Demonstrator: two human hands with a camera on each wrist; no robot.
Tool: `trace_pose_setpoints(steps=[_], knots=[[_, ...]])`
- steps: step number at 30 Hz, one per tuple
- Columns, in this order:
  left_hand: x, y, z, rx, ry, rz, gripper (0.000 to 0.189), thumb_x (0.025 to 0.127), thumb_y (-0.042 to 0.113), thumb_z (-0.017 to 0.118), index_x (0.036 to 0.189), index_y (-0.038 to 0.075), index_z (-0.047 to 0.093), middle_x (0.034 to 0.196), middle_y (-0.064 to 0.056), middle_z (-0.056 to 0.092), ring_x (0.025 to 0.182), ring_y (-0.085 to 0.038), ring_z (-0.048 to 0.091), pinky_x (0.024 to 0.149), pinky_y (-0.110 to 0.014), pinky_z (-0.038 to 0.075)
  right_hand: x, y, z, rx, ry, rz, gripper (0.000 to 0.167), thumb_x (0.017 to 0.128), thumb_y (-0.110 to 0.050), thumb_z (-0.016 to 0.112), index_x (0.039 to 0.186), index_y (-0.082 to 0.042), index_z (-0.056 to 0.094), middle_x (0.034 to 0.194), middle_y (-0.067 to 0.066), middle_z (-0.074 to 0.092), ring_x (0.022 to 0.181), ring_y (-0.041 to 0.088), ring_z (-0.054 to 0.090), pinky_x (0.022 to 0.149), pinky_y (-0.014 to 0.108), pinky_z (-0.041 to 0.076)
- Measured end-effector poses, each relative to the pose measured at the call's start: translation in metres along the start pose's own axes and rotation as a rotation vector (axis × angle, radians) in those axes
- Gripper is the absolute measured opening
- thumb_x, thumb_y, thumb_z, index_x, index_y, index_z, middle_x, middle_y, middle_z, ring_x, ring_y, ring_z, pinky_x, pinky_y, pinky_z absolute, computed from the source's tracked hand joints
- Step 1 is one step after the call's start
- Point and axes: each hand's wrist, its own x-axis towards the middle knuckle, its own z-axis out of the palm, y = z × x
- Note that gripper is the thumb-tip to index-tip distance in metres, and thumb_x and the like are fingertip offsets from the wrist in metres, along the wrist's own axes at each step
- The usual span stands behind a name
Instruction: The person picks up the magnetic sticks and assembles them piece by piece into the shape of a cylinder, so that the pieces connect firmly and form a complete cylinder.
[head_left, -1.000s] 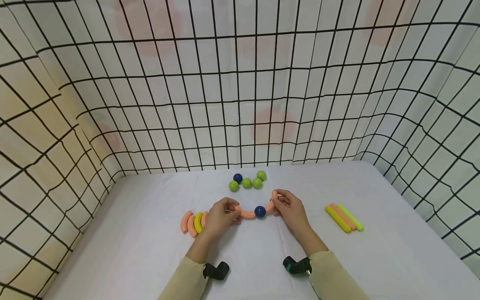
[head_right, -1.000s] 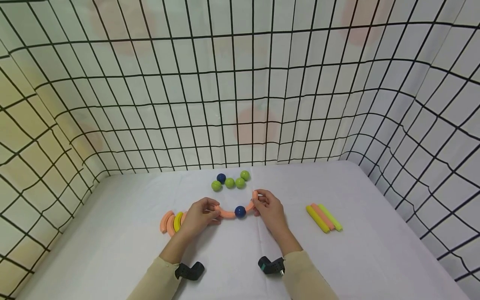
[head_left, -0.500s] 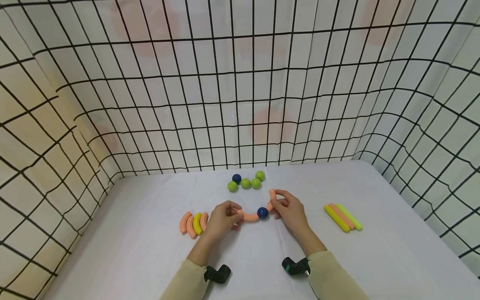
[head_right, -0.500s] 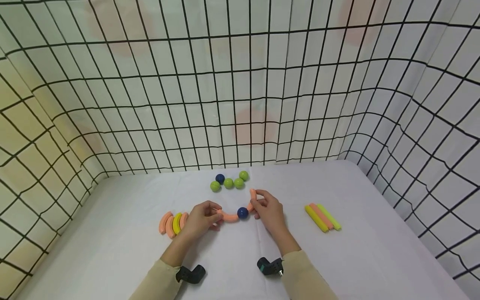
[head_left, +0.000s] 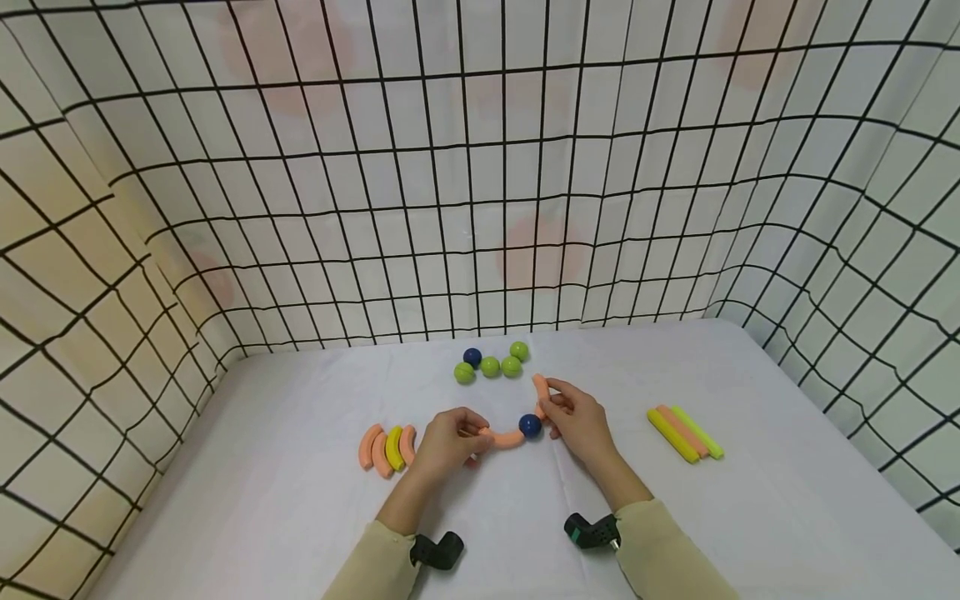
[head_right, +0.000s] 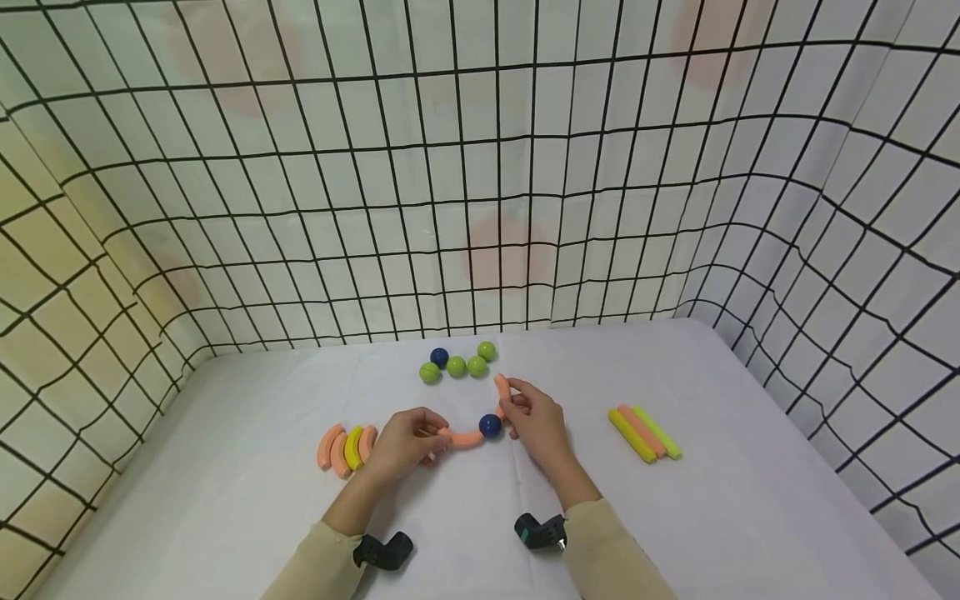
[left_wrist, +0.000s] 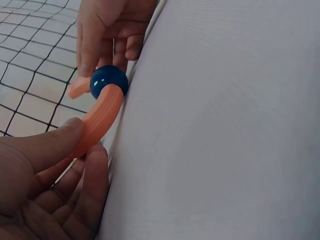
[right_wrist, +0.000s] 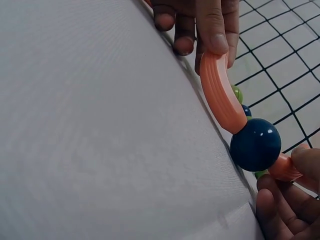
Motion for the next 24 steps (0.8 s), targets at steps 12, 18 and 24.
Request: trace_pose_setpoints(steps=[12,18,24], knots=[[-0.001,0.001,0.006,0.113,-0.009,0.013,0.019,0.086,0.020,0.079,0.099,0.009,0.071,0.088,-0.002,0.067,0.063,-0.011,0.056,0.055,-0.023,0.048,0.000,-0.004,0.003,-0.171,-0.035,-0.032,0.056,0.092,-0.026,0.071,0.142,-0.012,0.051,0.104,0.006,0.066,0.083,0.010,0.059,0.073,0.025,0.046],[-0.002,0.002,0.009,0.158,-0.009,0.051,0.017,0.085,0.019,0.080,0.096,0.009,0.071,0.087,-0.002,0.068,0.069,-0.010,0.059,0.059,-0.022,0.049,-0.004,-0.009,0.002,-0.239,-0.085,-0.022,0.063,0.091,-0.035,0.072,0.145,-0.016,0.046,0.097,0.002,0.064,0.080,0.011,0.059,0.071,0.027,0.045],[-0.003,0.003,0.010,0.188,-0.024,0.078,0.016,0.085,0.019,0.080,0.094,0.010,0.071,0.086,-0.001,0.068,0.071,-0.010,0.058,0.061,-0.022,0.049,-0.008,-0.013,0.002,-0.282,-0.105,-0.032,0.064,0.090,-0.036,0.073,0.144,-0.018,0.045,0.094,0.000,0.064,0.082,0.012,0.059,0.073,0.029,0.045]])
